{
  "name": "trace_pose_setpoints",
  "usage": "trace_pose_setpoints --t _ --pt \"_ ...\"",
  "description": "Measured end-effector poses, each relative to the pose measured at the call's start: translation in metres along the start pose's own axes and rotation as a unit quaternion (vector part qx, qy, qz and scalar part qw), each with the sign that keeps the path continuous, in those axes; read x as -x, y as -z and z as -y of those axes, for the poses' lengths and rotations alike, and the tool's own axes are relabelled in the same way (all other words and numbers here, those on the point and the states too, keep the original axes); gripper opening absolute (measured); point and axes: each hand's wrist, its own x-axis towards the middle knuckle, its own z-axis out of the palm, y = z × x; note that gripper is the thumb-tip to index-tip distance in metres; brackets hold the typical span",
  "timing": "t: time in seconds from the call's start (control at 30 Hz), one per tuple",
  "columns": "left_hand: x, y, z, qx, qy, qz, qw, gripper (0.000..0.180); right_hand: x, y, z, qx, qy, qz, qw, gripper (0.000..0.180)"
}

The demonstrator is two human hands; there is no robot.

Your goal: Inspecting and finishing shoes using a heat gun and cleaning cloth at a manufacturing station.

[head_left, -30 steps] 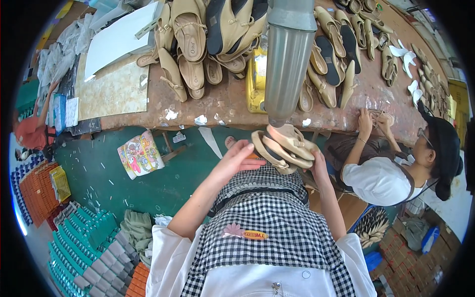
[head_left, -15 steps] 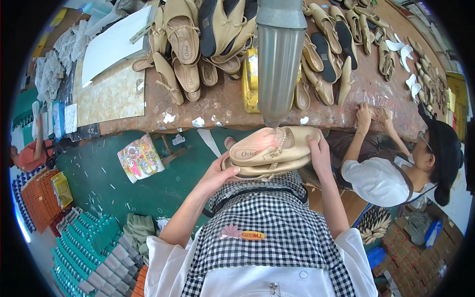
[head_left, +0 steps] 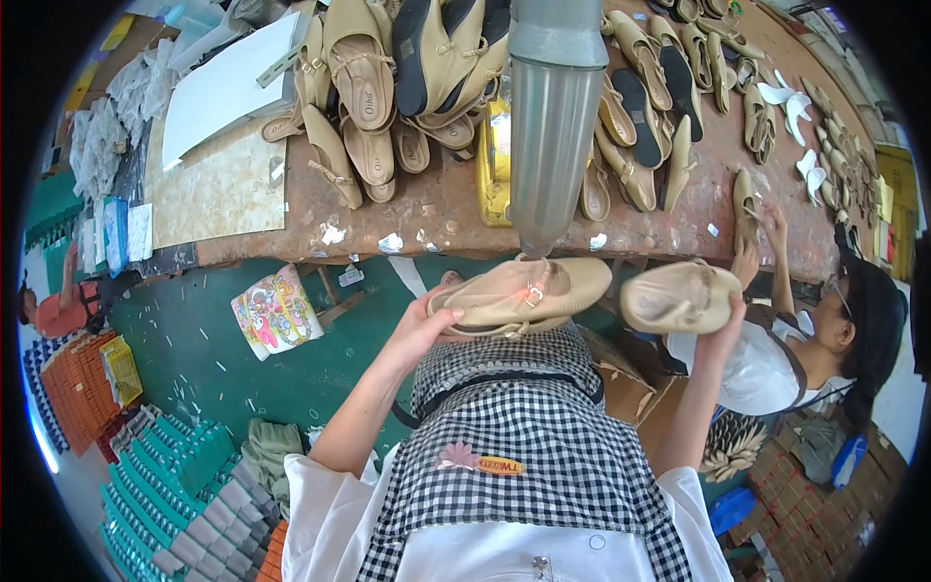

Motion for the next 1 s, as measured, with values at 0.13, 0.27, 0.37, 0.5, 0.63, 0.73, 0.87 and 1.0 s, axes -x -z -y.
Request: trace_pose_setpoints --t 0.13,0.27,0.37,0.5,0.63,0.73,0.87,1.0 --pt "-0.008 0.001 -0.007 0.026 -0.004 0.007 1.000 0.056 0.009 0.006 0.005 -0.031 -0.006 -0.009 0.999 0.047" --pt "-0.006 -0.010 -0.016 -0.016 -0.021 0.033 0.999 0.055 0.017 0.006 -0.006 -0.069 -0.133 0.202 0.968 0.055" --pt "-0.001 -0.030 -0.007 -0.086 -0.150 0.089 0.981 0.052 0.047 -0.057 -0.029 0.073 -0.118 0.323 0.936 0.050" --pt "0.006 -0.037 -0.005 -0.179 -0.190 0.074 0.962 0.046 0.046 -0.047 -0.066 -0.001 -0.132 0.310 0.942 0.042" --pt "0.001 -0.008 0.005 -0.048 -0.092 0.055 0.993 0.043 0.030 -0.021 -0.041 -0.093 -0.071 0.269 0.956 0.039" --pt "-0.002 -0.013 0.001 0.037 -0.008 0.025 0.999 0.050 0.023 -0.006 -0.024 -0.160 -0.036 0.225 0.961 0.038" --pt "-0.011 -0.008 -0.009 0.085 0.028 0.030 0.996 0.062 -0.007 0.048 -0.018 0.067 0.115 0.035 0.990 0.026" --pt "-0.016 -0.014 -0.021 0.099 0.038 0.052 0.993 0.062 0.014 0.020 -0.004 -0.097 0.057 -0.098 0.989 0.025"
